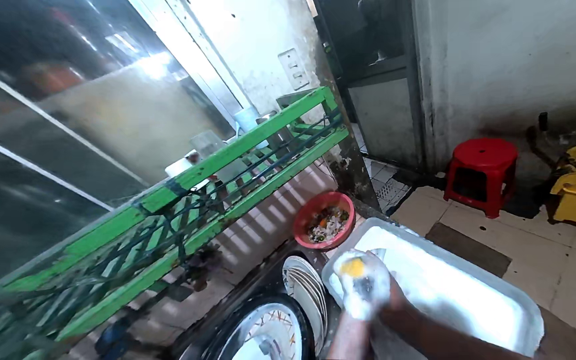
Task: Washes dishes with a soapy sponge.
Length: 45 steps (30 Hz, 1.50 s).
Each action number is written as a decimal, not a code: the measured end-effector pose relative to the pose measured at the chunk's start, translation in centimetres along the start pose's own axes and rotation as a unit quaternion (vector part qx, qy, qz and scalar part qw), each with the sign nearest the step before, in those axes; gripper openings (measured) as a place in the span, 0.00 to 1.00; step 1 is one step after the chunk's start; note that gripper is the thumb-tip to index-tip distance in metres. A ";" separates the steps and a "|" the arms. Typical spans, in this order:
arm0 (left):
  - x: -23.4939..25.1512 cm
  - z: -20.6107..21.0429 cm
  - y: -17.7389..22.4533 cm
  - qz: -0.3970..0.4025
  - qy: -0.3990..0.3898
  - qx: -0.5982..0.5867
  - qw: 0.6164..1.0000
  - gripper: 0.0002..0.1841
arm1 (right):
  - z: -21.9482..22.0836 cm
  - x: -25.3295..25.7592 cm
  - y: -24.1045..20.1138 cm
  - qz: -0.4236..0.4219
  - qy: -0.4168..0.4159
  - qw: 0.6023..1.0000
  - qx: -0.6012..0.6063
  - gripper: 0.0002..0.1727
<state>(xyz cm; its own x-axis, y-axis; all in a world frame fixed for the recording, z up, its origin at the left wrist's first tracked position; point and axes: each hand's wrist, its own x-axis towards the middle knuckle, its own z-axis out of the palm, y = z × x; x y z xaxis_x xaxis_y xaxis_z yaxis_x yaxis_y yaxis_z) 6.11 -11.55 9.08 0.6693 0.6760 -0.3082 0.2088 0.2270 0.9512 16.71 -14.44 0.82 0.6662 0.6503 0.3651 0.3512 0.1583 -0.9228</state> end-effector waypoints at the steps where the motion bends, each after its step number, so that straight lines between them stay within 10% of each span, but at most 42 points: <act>1: -0.1 -0.4 -0.2 0.012 0.003 0.000 1.000 0.08 | 0.0 0.4 0.4 -0.002 -0.004 1.000 0.022 0.34; 5: -1.4 -0.9 -1.9 0.032 -0.010 -0.059 0.998 0.17 | -3.0 7.1 1.1 0.127 -0.025 0.980 -0.153 0.29; 11: -0.5 -3.5 -1.1 0.010 -0.140 -0.101 0.985 0.10 | -0.9 2.4 -2.5 -0.108 -0.104 0.988 -0.024 0.32; 16: -1.8 -2.6 -2.1 0.002 -0.060 -0.120 0.991 0.12 | -3.6 7.2 -0.2 0.100 -0.045 0.978 -0.177 0.29; 21: -2.1 -3.4 -1.0 -0.022 -0.159 -0.173 0.972 0.11 | -1.9 2.5 -4.1 -0.080 -0.144 0.984 -0.061 0.31; 26: -2.3 -3.3 -2.6 0.002 -0.075 -0.140 0.987 0.10 | -3.5 6.8 0.4 0.039 -0.020 0.982 -0.185 0.27; 31: -0.9 -3.8 -1.8 0.039 -0.196 -0.185 0.962 0.15 | -2.0 2.4 -4.7 -0.119 -0.143 0.982 -0.046 0.31; 36: -1.6 -2.6 -0.9 -0.004 -0.065 -0.124 0.990 0.20 | -3.5 6.8 -1.1 0.044 -0.016 0.983 -0.176 0.28; 41: -1.3 -5.4 -2.4 0.054 -0.207 -0.165 0.963 0.18 | -1.8 2.3 -5.6 -0.106 -0.115 0.987 -0.048 0.29; 45: -2.6 -4.3 -1.2 0.075 -0.100 -0.147 0.981 0.12 | -2.4 4.0 -2.1 -0.044 -0.049 0.992 -0.105 0.29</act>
<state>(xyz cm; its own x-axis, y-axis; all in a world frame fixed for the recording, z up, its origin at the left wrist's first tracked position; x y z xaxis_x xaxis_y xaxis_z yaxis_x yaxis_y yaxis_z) 1.12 -10.57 8.67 0.8101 0.5720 -0.1289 -0.0977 0.3483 0.9323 20.21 -13.94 4.55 0.5628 0.7119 0.4201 0.5418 0.0662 -0.8379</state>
